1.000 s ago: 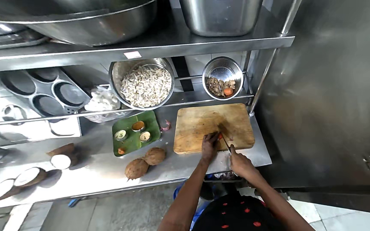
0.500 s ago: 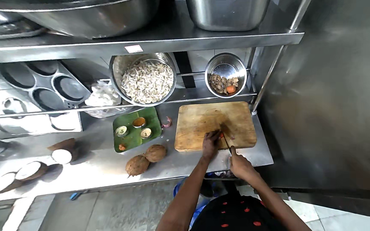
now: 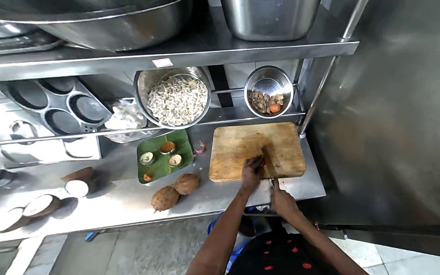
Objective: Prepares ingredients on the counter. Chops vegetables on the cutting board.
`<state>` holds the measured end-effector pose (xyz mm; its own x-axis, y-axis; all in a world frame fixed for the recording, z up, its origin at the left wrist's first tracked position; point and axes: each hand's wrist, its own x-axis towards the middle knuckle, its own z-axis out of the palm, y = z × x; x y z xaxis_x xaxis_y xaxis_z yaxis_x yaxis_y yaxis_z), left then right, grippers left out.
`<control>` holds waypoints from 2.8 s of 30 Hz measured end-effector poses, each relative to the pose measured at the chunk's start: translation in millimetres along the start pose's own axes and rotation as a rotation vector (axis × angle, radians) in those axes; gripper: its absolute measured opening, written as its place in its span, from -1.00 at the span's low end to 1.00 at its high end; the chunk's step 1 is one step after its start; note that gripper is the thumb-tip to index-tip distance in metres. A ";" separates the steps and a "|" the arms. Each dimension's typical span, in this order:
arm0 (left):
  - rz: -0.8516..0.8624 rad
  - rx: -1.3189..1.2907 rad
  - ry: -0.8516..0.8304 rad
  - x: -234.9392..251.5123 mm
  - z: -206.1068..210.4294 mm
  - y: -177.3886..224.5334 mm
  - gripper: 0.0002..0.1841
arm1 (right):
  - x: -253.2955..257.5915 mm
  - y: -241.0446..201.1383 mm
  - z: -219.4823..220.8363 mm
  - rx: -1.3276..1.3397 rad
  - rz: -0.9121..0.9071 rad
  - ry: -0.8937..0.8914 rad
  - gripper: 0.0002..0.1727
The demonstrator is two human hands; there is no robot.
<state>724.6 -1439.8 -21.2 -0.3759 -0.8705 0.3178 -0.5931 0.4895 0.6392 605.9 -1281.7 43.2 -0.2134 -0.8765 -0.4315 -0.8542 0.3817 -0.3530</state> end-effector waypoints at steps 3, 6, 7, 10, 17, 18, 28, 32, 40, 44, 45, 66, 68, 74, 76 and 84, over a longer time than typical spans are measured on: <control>0.013 -0.003 0.012 -1.3 1.1 -0.3 -0.63 | 5.1 1.1 -1.6 0.031 -0.014 0.013 -0.23; -0.005 -0.009 0.013 -1.5 1.2 1.2 -0.63 | 12.4 8.3 13.4 0.021 -0.024 0.053 -0.24; -0.011 -0.008 0.012 -0.6 0.8 2.2 -0.63 | 13.6 9.4 14.8 0.019 -0.025 0.057 -0.24; -0.008 -0.009 0.016 -1.7 1.5 1.6 -0.63 | 11.5 8.6 9.3 0.025 -0.031 0.059 -0.24; 0.001 -0.011 0.008 -0.6 1.1 -1.1 -0.60 | -4.8 -14.0 -40.1 0.074 0.017 -0.034 -0.25; 0.008 -0.007 0.011 -0.1 1.6 -2.0 -0.60 | -6.2 -16.7 -45.6 0.075 0.019 -0.040 -0.26; 0.004 -0.017 -0.017 -0.4 0.4 -4.7 -0.63 | -11.2 -17.5 -39.1 0.058 0.029 -0.060 -0.28; -0.032 -0.032 -0.027 0.0 -1.3 -2.2 -0.62 | 0.7 -12.5 -6.2 0.037 0.023 0.005 -0.19; -0.040 -0.047 -0.026 -0.8 -3.0 1.5 -0.62 | 10.9 -2.6 2.1 0.056 0.002 0.033 -0.20; -0.008 -0.023 -0.024 -1.2 -2.1 -1.0 -0.61 | -3.4 -16.7 -38.0 0.097 0.013 -0.035 -0.13; -0.001 -0.017 -0.026 -1.3 -1.3 -2.0 -0.62 | -6.2 -18.9 -44.6 0.091 0.017 -0.047 -0.15; 0.021 -0.011 -0.045 0.9 -0.1 -6.8 -0.60 | -23.3 -20.8 -65.0 0.131 0.017 -0.128 -0.29; 0.028 -0.010 -0.031 0.9 0.8 -6.4 -0.61 | -23.8 -20.8 -62.7 0.123 0.015 -0.133 -0.30; -0.034 -0.037 -0.054 1.3 -4.9 -0.3 -0.59 | -10.4 -16.5 -27.5 0.070 0.006 -0.092 -0.22; -0.043 -0.043 -0.059 0.8 -6.4 2.4 -0.58 | 0.9 -12.0 -8.6 0.048 0.008 -0.048 -0.18; -0.014 -0.054 -0.015 0.2 -3.1 -0.6 -0.61 | 17.4 -6.5 6.3 0.088 -0.010 0.026 -0.24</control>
<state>727.1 -1440.5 -19.4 -0.3783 -0.8763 0.2985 -0.5594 0.4733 0.6805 610.8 -1297.5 32.7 -0.2183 -0.8873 -0.4062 -0.8114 0.3963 -0.4296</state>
